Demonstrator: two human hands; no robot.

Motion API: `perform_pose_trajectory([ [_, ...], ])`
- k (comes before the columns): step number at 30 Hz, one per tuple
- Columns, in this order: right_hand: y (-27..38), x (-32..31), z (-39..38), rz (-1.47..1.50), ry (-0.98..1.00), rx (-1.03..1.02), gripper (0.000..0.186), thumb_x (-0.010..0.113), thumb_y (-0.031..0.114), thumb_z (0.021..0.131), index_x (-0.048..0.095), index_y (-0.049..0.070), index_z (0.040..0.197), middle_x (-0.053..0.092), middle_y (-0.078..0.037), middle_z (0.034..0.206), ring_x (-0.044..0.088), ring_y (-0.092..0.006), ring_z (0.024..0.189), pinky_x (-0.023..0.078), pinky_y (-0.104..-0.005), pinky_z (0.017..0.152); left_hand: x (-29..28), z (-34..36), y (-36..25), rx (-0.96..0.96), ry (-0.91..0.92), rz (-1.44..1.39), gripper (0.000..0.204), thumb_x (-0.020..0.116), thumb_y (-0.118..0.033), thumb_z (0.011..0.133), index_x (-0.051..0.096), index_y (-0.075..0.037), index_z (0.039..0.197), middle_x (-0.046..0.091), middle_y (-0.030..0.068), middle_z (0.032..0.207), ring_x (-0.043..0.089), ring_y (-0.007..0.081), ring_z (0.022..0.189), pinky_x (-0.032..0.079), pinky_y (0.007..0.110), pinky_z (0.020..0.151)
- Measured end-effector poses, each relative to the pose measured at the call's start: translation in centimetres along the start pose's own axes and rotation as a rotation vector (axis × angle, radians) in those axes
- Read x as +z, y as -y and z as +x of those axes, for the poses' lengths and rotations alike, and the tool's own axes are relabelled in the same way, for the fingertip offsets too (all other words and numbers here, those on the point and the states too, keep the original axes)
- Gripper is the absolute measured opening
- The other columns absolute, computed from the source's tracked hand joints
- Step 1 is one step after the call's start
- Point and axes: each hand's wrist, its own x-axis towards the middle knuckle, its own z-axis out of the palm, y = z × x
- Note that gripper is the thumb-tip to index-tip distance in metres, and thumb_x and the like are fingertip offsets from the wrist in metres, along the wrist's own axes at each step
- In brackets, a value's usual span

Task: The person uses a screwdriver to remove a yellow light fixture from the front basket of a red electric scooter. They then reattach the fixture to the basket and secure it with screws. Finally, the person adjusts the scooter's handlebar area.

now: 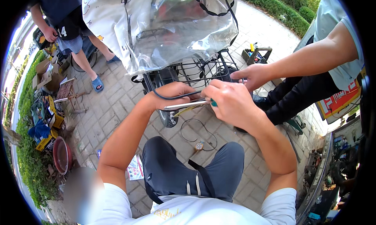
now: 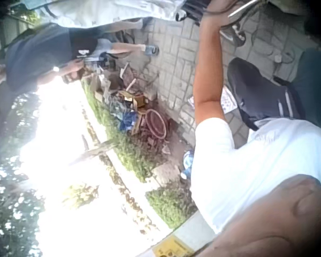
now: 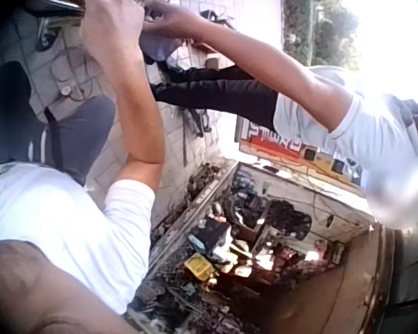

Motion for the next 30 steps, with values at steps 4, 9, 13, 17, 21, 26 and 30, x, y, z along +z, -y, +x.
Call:
perform_pose_trajectory([
  [4, 0.1, -1.7, 1.8, -0.011, 0.074, 0.021, 0.016, 0.065, 0.005, 0.072, 0.063, 0.006, 0.088, 0.063, -0.01, 0.085, 0.065, -0.0313, 0.081, 0.051, -0.0429, 0.067, 0.8, 0.2, -1.9, -0.183, -0.063, 0.311, 0.038, 0.06, -0.035, 0.092, 0.065, -0.006, 0.116, 0.068, 0.0121, 0.088, 0.062, 0.0222, 0.079, 0.048, 0.035, 0.073],
  [9, 0.4, -5.0, 2.1, -0.056, 0.043, 0.026, 0.02, 0.066, 0.006, 0.072, 0.065, 0.007, 0.092, 0.063, -0.008, 0.088, 0.065, -0.0304, 0.085, 0.051, -0.0412, 0.07, 2.7, 0.7, -4.1, -0.122, -0.198, 0.387, 0.033, 0.058, -0.035, 0.096, 0.068, -0.007, 0.11, 0.068, 0.0159, 0.097, 0.064, 0.0327, 0.086, 0.049, 0.038, 0.076],
  [13, 2.1, -3.5, 1.8, -0.246, 0.077, 0.014, 0.021, 0.069, 0.012, 0.073, 0.065, 0.006, 0.092, 0.065, -0.007, 0.091, 0.067, -0.0269, 0.091, 0.054, -0.0388, 0.071, 3.9, 1.5, -3.3, 0.098, -0.332, 0.454, 0.032, 0.056, -0.036, 0.097, 0.067, -0.007, 0.102, 0.064, 0.0165, 0.085, 0.062, 0.0353, 0.079, 0.048, 0.043, 0.071],
  [17, 2.5, -3.9, 0.5, -0.021, -0.281, 0.122, 0.026, 0.07, 0.007, 0.075, 0.063, 0.004, 0.1, 0.065, -0.009, 0.088, 0.067, -0.028, 0.079, 0.053, -0.0365, 0.067, 3.2, 1.6, -1.7, -0.009, -0.433, 0.456, 0.027, 0.062, -0.029, 0.094, 0.069, -0.003, 0.093, 0.062, 0.0149, 0.07, 0.06, 0.0307, 0.066, 0.047, 0.039, 0.061],
  [21, 2.0, -1.1, -6.6, 0.562, -0.372, 0.517, 0.023, 0.067, 0.009, 0.088, 0.061, 0.0, 0.109, 0.064, -0.005, 0.076, 0.06, -0.014, 0.06, 0.049, -0.029, 0.058, 2.8, 0.2, -2.2, -0.092, -0.562, 0.356, 0.029, 0.066, -0.028, 0.092, 0.069, 0.001, 0.086, 0.058, 0.0133, 0.062, 0.055, 0.0224, 0.056, 0.044, 0.036, 0.056],
  [26, 4.5, 8.3, -16.3, 1.081, -0.15, 1.138, 0.032, 0.068, 0.014, 0.09, 0.058, -0.003, 0.115, 0.06, -0.002, 0.072, 0.057, -0.0092, 0.057, 0.047, -0.0252, 0.053, 2.8, 0.8, -2.8, -0.19, -0.417, 0.445, 0.036, 0.067, -0.03, 0.09, 0.068, 0.005, 0.082, 0.059, 0.0168, 0.061, 0.054, 0.0265, 0.053, 0.045, 0.036, 0.056],
  [30, 7.5, 9.3, -16.0, 1.439, -0.267, 0.962, 0.048, 0.067, 0.016, 0.091, 0.048, -0.003, 0.131, 0.059, -0.008, 0.082, 0.058, -0.0142, 0.056, 0.046, -0.0264, 0.049, 2.7, 0.0, -3.6, -0.247, -0.431, 0.48, 0.033, 0.068, -0.029, 0.089, 0.07, 0.004, 0.083, 0.059, 0.0199, 0.062, 0.056, 0.0303, 0.053, 0.046, 0.038, 0.056],
])
